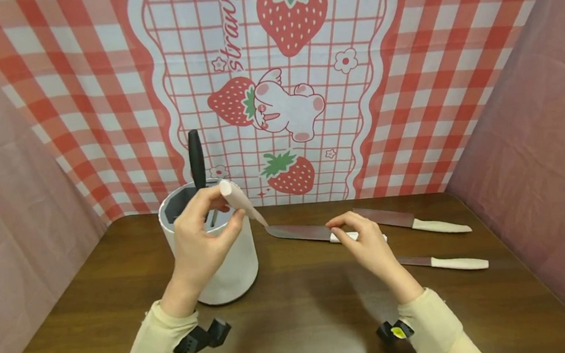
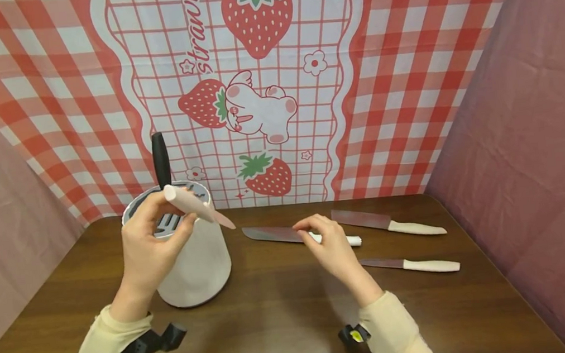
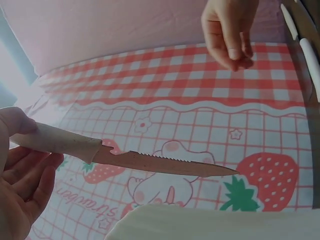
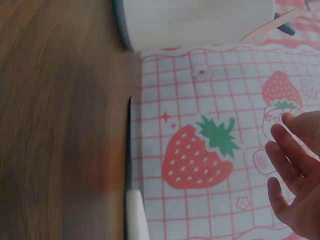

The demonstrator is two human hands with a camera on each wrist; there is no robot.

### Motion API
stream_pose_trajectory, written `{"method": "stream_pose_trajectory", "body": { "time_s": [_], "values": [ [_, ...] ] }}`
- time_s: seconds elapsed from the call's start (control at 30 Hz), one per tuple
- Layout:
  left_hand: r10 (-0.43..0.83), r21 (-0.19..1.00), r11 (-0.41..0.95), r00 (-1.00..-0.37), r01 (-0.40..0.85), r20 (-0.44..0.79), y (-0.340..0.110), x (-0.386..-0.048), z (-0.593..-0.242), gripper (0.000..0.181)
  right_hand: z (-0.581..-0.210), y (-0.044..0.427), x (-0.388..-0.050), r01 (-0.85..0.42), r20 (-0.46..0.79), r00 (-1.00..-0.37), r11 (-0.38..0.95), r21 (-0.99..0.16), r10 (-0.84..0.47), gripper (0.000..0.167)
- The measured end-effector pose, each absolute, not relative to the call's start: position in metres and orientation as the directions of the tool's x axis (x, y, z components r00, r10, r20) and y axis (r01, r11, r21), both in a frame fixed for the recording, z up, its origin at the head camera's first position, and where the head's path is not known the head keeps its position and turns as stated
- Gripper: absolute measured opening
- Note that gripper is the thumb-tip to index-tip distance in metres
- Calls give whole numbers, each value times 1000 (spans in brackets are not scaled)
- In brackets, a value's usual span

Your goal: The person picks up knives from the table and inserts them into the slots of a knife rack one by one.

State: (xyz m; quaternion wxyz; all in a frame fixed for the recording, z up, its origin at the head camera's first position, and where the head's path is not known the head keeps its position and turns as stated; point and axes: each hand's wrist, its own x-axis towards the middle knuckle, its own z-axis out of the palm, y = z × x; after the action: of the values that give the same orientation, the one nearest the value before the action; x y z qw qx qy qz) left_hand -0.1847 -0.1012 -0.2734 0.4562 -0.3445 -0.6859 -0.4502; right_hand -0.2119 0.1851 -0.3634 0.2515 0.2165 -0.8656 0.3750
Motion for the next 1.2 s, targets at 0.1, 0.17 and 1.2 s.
{"method": "stream_pose_trajectory", "body": {
  "time_s": [0.1, 0.17, 1.2],
  "values": [
    [63, 298, 352, -340, 887, 938, -105, -183, -267, 31, -364, 188, -215, -546, 568, -795, 659, -518, -212, 12],
    [58, 292, 348, -331, 891, 942, -107, -182, -263, 31, -364, 190, -217, -542, 551, -802, 672, -505, -233, 12],
    [-108, 364, 229, -348, 903, 931, -139, -175, -237, 33, -384, 228, -239, -474, 458, -845, 784, -401, -277, 17]
  ]
}}
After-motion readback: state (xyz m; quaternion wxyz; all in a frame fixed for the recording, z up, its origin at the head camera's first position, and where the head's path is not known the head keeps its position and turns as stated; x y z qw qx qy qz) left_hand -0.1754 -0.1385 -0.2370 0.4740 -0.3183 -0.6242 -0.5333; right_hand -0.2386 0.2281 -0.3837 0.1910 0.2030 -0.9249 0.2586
